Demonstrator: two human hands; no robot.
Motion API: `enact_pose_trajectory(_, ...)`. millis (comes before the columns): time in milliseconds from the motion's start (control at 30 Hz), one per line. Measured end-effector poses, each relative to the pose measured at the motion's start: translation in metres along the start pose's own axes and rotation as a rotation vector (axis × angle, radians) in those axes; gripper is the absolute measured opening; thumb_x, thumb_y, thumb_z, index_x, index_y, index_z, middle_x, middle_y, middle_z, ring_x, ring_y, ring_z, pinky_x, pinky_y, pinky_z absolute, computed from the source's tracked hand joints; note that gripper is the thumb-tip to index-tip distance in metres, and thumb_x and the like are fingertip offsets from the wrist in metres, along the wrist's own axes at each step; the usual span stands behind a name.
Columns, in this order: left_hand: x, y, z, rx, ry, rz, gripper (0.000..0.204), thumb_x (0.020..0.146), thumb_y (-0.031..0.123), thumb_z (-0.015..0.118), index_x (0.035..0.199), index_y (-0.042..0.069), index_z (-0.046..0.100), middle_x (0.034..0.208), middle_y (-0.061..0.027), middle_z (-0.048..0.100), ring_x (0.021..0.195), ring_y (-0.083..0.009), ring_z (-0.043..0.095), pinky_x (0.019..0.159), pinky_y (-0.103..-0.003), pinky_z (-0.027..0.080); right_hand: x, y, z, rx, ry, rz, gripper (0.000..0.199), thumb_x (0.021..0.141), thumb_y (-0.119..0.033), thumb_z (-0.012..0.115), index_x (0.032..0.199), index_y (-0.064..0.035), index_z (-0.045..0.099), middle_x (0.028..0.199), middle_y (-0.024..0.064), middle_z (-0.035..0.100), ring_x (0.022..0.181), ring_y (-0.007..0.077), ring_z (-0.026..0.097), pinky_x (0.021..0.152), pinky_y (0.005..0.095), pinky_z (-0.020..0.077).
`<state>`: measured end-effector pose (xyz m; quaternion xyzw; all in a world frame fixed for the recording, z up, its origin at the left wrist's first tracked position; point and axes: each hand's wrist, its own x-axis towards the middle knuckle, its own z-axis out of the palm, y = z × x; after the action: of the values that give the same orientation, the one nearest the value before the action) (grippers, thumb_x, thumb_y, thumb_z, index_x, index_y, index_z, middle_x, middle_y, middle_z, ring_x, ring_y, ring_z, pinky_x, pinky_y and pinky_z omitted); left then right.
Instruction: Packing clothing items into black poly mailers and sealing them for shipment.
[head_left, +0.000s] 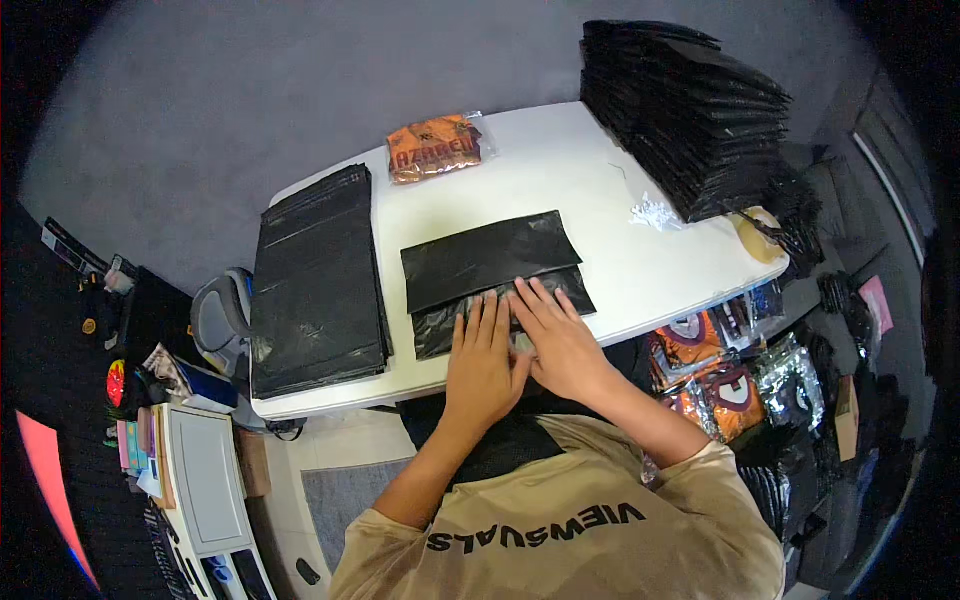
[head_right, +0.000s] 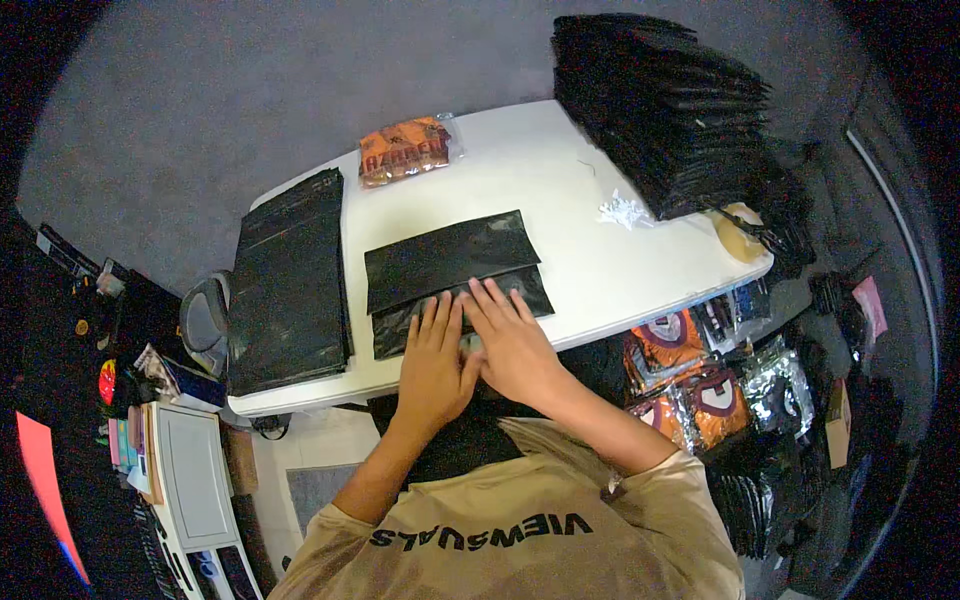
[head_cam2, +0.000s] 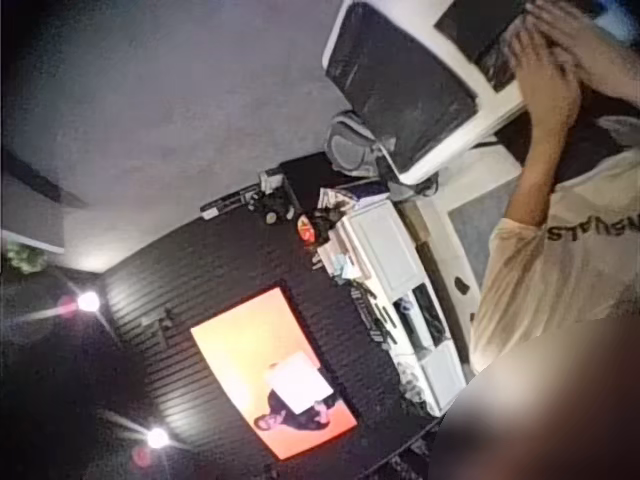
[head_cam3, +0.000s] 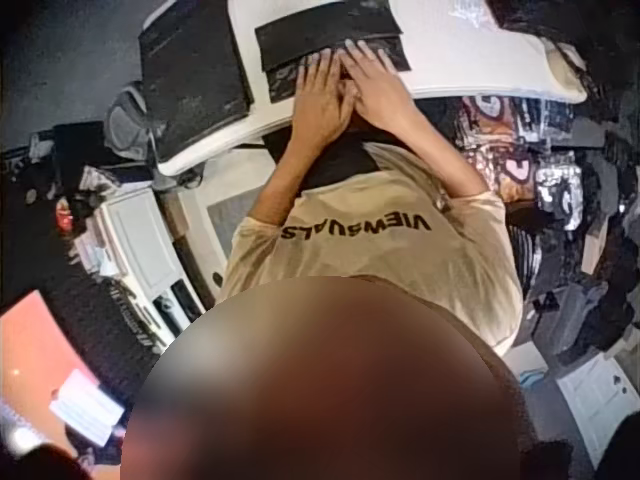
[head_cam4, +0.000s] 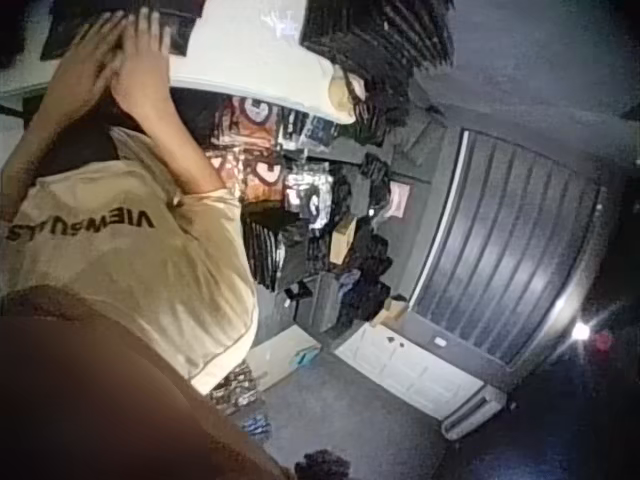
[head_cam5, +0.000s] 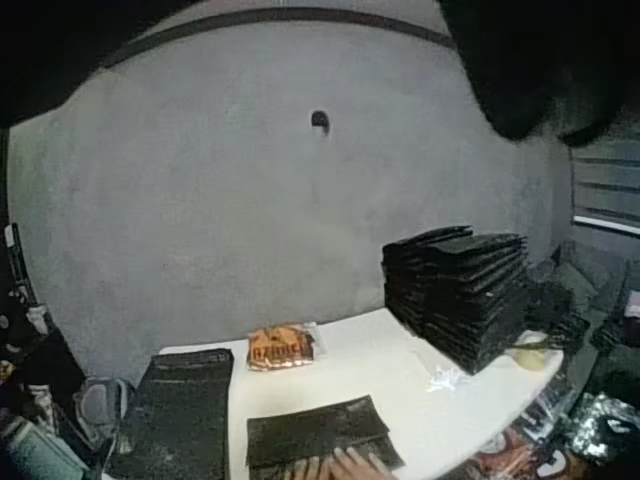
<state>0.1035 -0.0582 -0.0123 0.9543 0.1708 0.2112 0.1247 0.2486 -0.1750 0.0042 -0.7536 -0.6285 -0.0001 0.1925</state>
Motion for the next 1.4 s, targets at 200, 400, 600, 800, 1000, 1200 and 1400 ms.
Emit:
enact_pose_trajectory(200, -0.038, -0.032, -0.01, 0.106, 0.019, -0.186, 0.082, 0.101, 0.04, 0.065, 0.162, -0.006, 0.037, 0.168, -0.0271, 0.039, 0.158, -0.044, 0.034, 0.131, -0.058, 0.021, -0.029, 0.015, 0.004, -0.039, 0.034, 0.106, 0.082, 0.106, -0.048, 0.059, 0.164, 0.0052, 0.035, 0.173, 0.0239, 0.033, 0.162, 0.0373, 0.03, 0.131, 0.0548, 0.0218)
enact_pose_trajectory(400, -0.052, -0.044, -0.026, 0.147, 0.083, -0.283, 0.071, 0.102, 0.037, 0.066, 0.15, -0.013, 0.051, 0.156, -0.0314, 0.052, 0.15, -0.0466, 0.044, 0.126, -0.056, 0.032, -0.048, 0.024, -0.003, -0.072, 0.047, 0.204, 0.083, 0.106, -0.048, 0.059, 0.161, 0.0103, 0.037, 0.17, 0.0298, 0.035, 0.16, 0.0404, 0.033, 0.131, 0.0551, 0.0232)
enact_pose_trajectory(600, -0.008, -0.027, -0.04, 0.04, 0.303, -0.051, 0.038, 0.093, 0.013, 0.074, 0.128, -0.001, 0.07, 0.133, -0.0194, 0.067, 0.133, -0.0407, 0.058, 0.111, -0.051, 0.047, -0.015, 0.022, -0.03, 0.097, 0.264, 0.209, 0.058, 0.097, -0.027, 0.074, 0.146, -0.0002, 0.056, 0.147, 0.0248, 0.057, 0.141, 0.0406, 0.052, 0.12, 0.0536, 0.0392)
enact_pose_trajectory(800, 0.022, -0.078, -0.055, 0.091, 0.264, 0.036, 0.035, 0.085, 0.002, 0.077, 0.119, 0.007, 0.072, 0.118, -0.0119, 0.068, 0.115, -0.0354, 0.062, 0.097, -0.047, 0.05, 0.028, 0.081, -0.027, 0.064, 0.363, 0.103, 0.03, 0.085, -0.007, 0.08, 0.115, -0.0104, 0.074, 0.131, 0.0123, 0.063, 0.128, 0.0341, 0.059, 0.111, 0.0475, 0.045)
enact_pose_trajectory(1000, 0.019, -0.109, -0.055, 0.127, 0.224, 0.023, 0.018, 0.085, 0.004, 0.078, 0.103, 0.005, 0.076, 0.106, -0.0094, 0.071, 0.103, -0.0318, 0.065, 0.091, -0.045, 0.05, 0.028, 0.093, -0.022, 0.075, 0.407, 0.084, 0.017, 0.084, -0.004, 0.08, 0.098, -0.0076, 0.074, 0.118, 0.0076, 0.068, 0.115, 0.0315, 0.064, 0.102, 0.0449, 0.0485)
enact_pose_trajectory(1200, 0.018, -0.116, -0.052, 0.152, 0.251, 0.024, 0.009, 0.086, 0.004, 0.079, 0.09, 0.004, 0.071, 0.096, -0.0096, 0.068, 0.094, -0.0321, 0.063, 0.085, -0.045, 0.049, 0.026, 0.091, -0.021, 0.082, 0.371, 0.069, 0.012, 0.082, -0.004, 0.08, 0.092, -0.0062, 0.073, 0.114, 0.0077, 0.069, 0.111, 0.0316, 0.065, 0.099, 0.0441, 0.0499)
enact_pose_trajectory(1400, 0.013, -0.116, -0.052, 0.12, 0.183, -0.004, 0.012, 0.085, 0.003, 0.08, 0.092, 0.004, 0.071, 0.099, -0.0105, 0.067, 0.099, -0.0343, 0.063, 0.088, -0.046, 0.051, 0.024, 0.091, -0.032, 0.048, 0.315, 0.094, 0.011, 0.082, -0.004, 0.08, 0.09, -0.0064, 0.073, 0.115, 0.0079, 0.069, 0.113, 0.0312, 0.065, 0.1, 0.0437, 0.0505)
